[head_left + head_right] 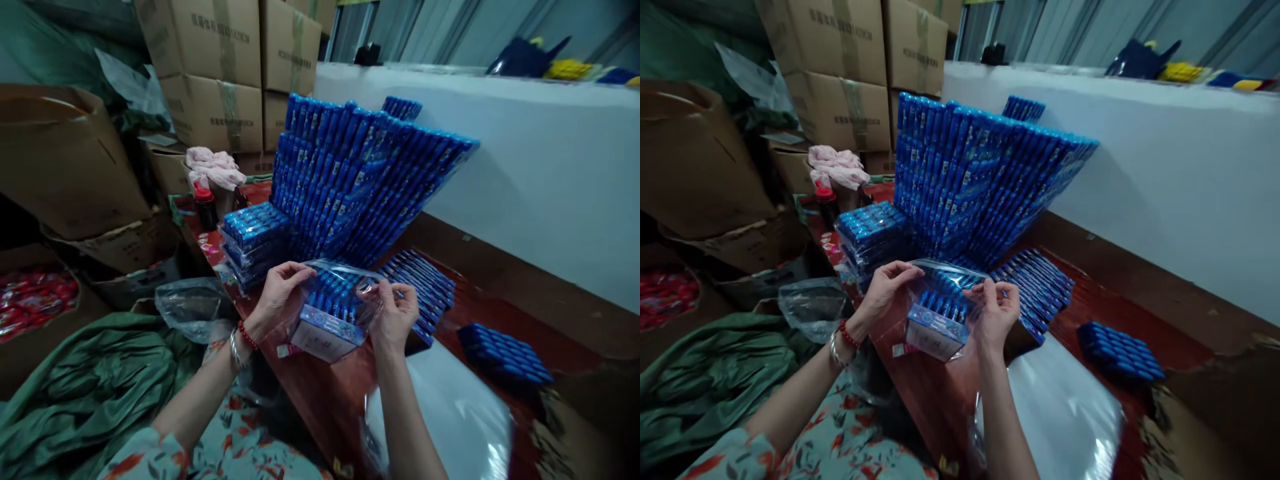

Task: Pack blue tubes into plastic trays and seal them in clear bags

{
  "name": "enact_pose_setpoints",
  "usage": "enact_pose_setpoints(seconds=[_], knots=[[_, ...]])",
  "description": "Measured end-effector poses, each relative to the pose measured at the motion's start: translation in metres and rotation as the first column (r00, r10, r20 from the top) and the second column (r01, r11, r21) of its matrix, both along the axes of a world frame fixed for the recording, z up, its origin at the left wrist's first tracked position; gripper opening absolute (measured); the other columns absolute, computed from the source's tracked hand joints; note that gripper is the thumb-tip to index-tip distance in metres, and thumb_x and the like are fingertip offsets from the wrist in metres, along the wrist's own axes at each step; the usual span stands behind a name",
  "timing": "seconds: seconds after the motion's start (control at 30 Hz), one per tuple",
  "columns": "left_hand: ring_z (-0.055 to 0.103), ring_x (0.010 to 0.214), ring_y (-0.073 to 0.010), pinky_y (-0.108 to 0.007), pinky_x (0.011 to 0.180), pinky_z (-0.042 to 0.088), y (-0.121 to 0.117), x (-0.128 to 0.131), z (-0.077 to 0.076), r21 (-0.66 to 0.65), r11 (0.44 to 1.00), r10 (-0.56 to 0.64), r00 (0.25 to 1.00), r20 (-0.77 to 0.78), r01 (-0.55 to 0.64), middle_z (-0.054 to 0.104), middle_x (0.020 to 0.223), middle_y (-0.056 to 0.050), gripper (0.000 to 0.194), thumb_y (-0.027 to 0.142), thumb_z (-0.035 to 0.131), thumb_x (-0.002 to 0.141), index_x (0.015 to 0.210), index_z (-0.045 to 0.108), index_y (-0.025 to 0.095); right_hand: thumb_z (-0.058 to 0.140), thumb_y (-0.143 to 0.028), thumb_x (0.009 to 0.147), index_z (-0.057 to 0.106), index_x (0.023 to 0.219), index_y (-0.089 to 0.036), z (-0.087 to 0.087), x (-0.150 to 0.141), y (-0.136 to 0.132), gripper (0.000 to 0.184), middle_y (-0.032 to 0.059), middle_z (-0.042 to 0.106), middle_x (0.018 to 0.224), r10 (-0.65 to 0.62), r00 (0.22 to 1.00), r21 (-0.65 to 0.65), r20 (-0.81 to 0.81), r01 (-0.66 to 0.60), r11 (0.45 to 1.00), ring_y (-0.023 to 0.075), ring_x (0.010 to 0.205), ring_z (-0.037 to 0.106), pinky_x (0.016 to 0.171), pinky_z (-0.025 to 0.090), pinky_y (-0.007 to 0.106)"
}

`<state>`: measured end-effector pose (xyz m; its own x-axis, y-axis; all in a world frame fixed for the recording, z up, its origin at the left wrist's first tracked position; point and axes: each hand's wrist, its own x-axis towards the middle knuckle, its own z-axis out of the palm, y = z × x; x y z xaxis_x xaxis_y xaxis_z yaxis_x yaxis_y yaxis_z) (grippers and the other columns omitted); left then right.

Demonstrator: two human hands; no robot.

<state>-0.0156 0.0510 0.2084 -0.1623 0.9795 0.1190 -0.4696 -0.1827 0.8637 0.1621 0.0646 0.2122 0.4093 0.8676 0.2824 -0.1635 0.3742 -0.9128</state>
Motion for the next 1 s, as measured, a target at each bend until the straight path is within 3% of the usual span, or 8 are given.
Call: enact_pose_setpoints(seconds=[0.13,0.23,0.33,0.43,0.57,0.73,0.87,1.0], knots=[[0.062,0.073,-0.0125,-0.025,0.073,0.047,0.006,0.011,0.0,-0.028,1.0,-0.008,0.984,0.18,0.013,0.069,0.075,-0.005,0.016,0.025,0.075,0.067,0.075,0.07,0.013,0.063,-0.035,0.077,0.042,0.091,-0.023,0.011,0.005,0.008,0.029,-0.0041,0.058,0.069,-0.188,0.973,0.13,0.134,0.171,0.977,0.0156,0.058,0.061,0.062,0.054,0.036],[0.063,0.074,-0.012,-0.025,0.076,0.047,0.011,0.019,0.005,-0.012,1.0,0.008,0.977,0.212,-0.006,0.07,0.077,-0.005,0.015,0.024,0.075,0.068,0.077,0.071,0.013,0.059,-0.027,0.083,0.052,0.096,-0.021,0.025,0.006,0.007,0.016,0.0049,0.06,0.092,-0.487,0.763,0.422,0.425,0.308,0.852,0.0195,0.089,0.06,0.081,0.048,0.04],[0.064,0.078,-0.0129,-0.027,0.081,0.048,0.014,0.024,0.01,0.013,1.0,0.02,0.977,0.212,-0.024,0.071,0.081,-0.005,0.017,0.025,0.074,0.069,0.081,0.072,0.014,0.054,-0.018,0.086,0.06,0.1,-0.025,0.039,-0.003,0.001,0.017,0.0066,0.06,0.105,-0.582,0.446,0.629,0.68,0.053,0.776,0.0214,0.106,0.052,0.094,0.039,0.042],[0.063,0.077,-0.0124,-0.026,0.079,0.047,0.015,0.027,0.011,0.025,0.997,0.061,0.981,0.182,-0.066,0.072,0.082,-0.004,0.018,0.026,0.075,0.068,0.082,0.073,0.015,0.051,-0.015,0.087,0.059,0.111,-0.026,0.044,-0.02,0.001,0.028,0.0063,0.062,0.111,-0.512,0.17,0.539,0.842,-0.262,0.8,0.0219,0.11,0.049,0.098,0.032,0.042],[0.062,0.075,-0.0125,-0.025,0.076,0.046,0.016,0.022,0.011,0.048,0.996,0.068,0.991,0.114,-0.074,0.071,0.082,-0.004,0.019,0.029,0.072,0.07,0.083,0.073,0.014,0.045,-0.014,0.09,0.058,0.115,-0.018,0.04,-0.038,0.01,0.029,0.0082,0.064,0.11,-0.519,-0.062,0.464,0.852,-0.367,0.806,0.0229,0.106,0.05,0.095,0.03,0.041],[0.058,0.067,-0.0127,-0.023,0.066,0.045,0.013,0.009,0.014,0.065,0.993,0.114,0.976,-0.185,-0.103,0.07,0.074,-0.004,0.021,0.032,0.066,0.073,0.074,0.072,0.012,0.046,-0.013,0.089,0.062,0.099,-0.01,0.035,-0.044,0.017,0.019,0.0083,0.069,0.088,-0.651,-0.094,0.558,0.753,-0.433,0.708,0.0203,0.091,0.054,0.085,0.033,0.036],[0.055,0.062,-0.0117,-0.021,0.06,0.042,0.012,0.005,0.015,0.117,0.982,0.183,0.922,-0.341,-0.151,0.066,0.066,-0.001,0.023,0.032,0.061,0.076,0.068,0.069,0.013,0.049,-0.015,0.088,0.062,0.084,-0.012,0.031,-0.051,0.014,0.014,0.0045,0.066,0.072,-0.65,0.01,0.599,0.76,-0.399,0.695,0.0177,0.082,0.057,0.076,0.036,0.033],[0.058,0.061,-0.0126,-0.022,0.06,0.045,0.008,0.008,0.013,0.096,0.986,0.159,0.934,-0.32,-0.135,0.066,0.063,-0.001,0.024,0.034,0.061,0.076,0.065,0.067,0.013,0.051,-0.014,0.085,0.063,0.075,-0.013,0.034,-0.053,0.03,0.015,0.0046,0.064,0.067,-0.628,0.125,0.634,0.768,-0.283,0.72,0.0185,0.077,0.058,0.069,0.04,0.031]])
